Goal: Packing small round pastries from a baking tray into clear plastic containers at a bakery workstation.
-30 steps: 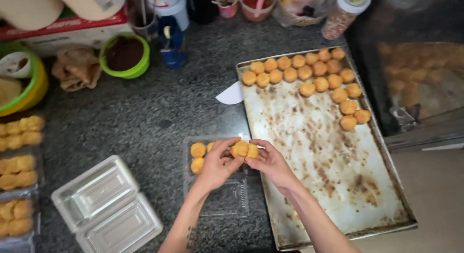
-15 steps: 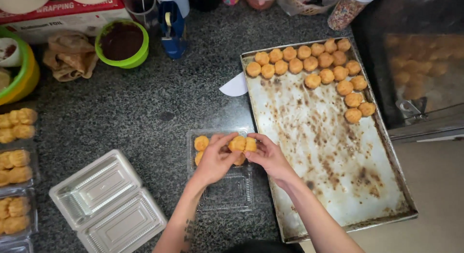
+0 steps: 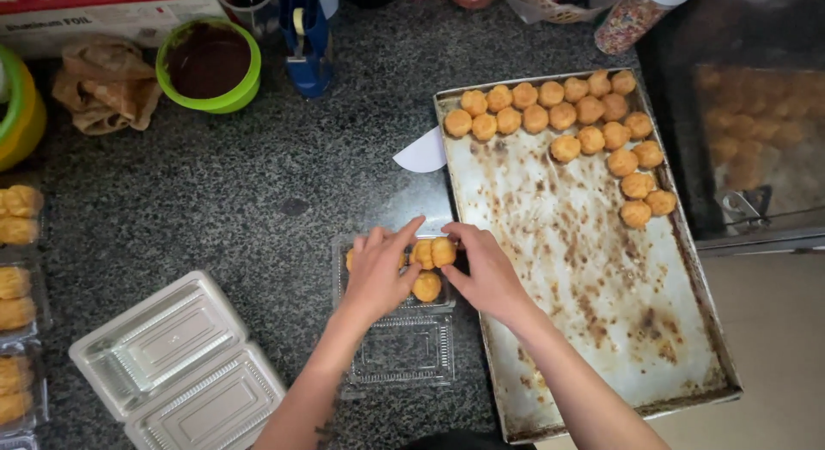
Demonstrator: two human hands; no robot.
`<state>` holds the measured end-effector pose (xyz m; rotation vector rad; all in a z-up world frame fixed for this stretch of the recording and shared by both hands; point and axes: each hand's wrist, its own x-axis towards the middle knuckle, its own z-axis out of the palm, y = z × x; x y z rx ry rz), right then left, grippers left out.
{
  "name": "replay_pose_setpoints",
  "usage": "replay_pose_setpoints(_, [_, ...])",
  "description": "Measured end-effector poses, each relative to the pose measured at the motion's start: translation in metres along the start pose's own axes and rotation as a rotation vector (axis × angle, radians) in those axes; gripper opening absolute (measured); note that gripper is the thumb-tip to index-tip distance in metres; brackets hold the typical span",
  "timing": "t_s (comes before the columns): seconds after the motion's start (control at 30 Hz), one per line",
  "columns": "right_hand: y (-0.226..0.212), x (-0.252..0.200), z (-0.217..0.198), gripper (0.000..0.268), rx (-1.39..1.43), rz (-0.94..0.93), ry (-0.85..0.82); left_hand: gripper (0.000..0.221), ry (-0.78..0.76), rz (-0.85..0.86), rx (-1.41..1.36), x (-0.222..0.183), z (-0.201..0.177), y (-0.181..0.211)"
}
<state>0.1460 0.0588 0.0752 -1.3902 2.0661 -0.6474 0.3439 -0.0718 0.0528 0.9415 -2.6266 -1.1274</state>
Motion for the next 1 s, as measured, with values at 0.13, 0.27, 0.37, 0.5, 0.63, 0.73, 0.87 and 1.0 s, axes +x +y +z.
replay_pose_setpoints(0.13, [0.007,0.000,0.019,0.063,-0.111,-0.021,-0.036,0.072,0.088,0.023,0.021,-0.009,0.011,-0.009])
replay_pose_setpoints(0.27, [0.008,-0.003,0.031,0.045,-0.192,-0.106,-0.010,0.054,0.118,0.048,0.140,-0.015,0.015,-0.021])
replay_pose_setpoints(0.37, [0.002,-0.009,0.033,0.039,-0.279,-0.167,0.090,0.040,0.190,0.089,0.177,-0.019,0.015,-0.027])
replay_pose_setpoints(0.5, [-0.012,-0.024,0.023,0.039,-0.198,-0.081,0.197,0.039,0.400,0.067,0.233,-0.034,-0.007,-0.017])
replay_pose_setpoints(0.63, [0.012,-0.037,0.032,0.054,0.067,0.138,0.190,0.034,0.583,-0.151,0.139,-0.074,-0.009,-0.045])
replay_pose_setpoints(0.73, [0.017,-0.043,0.038,0.051,0.193,0.289,0.118,0.047,0.686,-0.393,-0.025,-0.105,0.033,-0.091])
replay_pose_setpoints(0.87, [0.008,-0.044,0.043,0.070,0.184,0.411,-0.132,0.053,0.366,-0.658,-0.505,-0.124,0.060,-0.088])
replay_pose_setpoints(1.0, [0.030,-0.047,0.062,0.045,0.611,0.527,0.005,0.050,0.445,-0.743,-0.661,-0.137,0.043,-0.043])
